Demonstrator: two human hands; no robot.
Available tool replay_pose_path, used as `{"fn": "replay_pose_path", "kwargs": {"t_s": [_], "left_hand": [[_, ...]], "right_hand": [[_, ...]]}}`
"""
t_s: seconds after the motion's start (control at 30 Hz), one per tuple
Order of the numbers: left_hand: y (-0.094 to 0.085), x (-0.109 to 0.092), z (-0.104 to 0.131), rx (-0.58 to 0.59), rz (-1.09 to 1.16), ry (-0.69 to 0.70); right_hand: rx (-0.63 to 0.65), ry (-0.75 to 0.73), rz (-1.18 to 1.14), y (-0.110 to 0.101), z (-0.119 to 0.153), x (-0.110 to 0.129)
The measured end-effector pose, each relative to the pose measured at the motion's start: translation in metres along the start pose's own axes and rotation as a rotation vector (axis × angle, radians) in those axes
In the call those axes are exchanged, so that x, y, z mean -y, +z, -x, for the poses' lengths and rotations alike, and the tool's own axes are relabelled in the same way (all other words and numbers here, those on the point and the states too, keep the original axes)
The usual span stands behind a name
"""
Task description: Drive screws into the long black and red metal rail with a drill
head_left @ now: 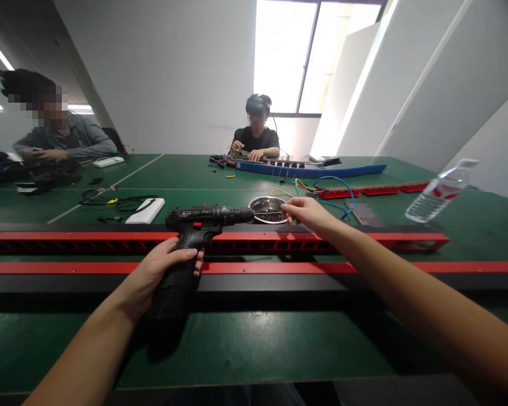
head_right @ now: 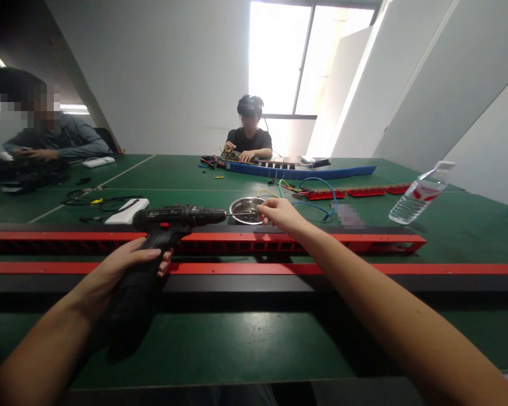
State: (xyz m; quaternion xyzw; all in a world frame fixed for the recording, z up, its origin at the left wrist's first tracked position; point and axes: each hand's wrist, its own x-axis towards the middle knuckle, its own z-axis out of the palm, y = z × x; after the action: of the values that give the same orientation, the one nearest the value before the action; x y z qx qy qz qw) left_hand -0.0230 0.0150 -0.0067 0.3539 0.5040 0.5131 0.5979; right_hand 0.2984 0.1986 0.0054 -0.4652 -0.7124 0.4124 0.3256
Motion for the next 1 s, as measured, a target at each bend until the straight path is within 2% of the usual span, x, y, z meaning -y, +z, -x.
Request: {"fn": "replay_pose_path", "kwargs": {"t_s": [0.07, 0.17, 0.33, 0.5, 0.67, 0.83, 1.0], "left_hand": [[0.0, 0.0, -0.001, -0.022, 0.026, 0.009], [-0.001, -0.001, -0.002, -0.019, 0.079, 0.014], [0.0, -0.004, -0.003, -0.004, 0.142, -0.008], [0.0, -0.005, -0.002, 0.006, 0.14, -0.011], [-0.003, -0.004, -0.002, 0.018, 0.142, -0.01], [-0.006, -0.002, -0.001, 0.051, 0.16, -0.003], [-0.004, -0.002, -0.001, 0.033, 0.156, -0.016]], "right_hand": [[-0.042, -0.026, 0.153, -0.002, -0.021, -0.003], [-0.055, 0.013, 0.413, 0.002, -0.05, -0.008], [-0.009, 0.043, 0.741, 0.024, -0.073, -0.006], [-0.005, 0.089, 0.869, 0.039, -0.076, 0.001], [-0.015, 0.154, 0.928, 0.032, -0.074, 0.005], [0.127, 0.161, 1.026, 0.03, -0.065, 0.007], [0.144, 0.15, 1.071, 0.033, -0.063, 0.004]]}}
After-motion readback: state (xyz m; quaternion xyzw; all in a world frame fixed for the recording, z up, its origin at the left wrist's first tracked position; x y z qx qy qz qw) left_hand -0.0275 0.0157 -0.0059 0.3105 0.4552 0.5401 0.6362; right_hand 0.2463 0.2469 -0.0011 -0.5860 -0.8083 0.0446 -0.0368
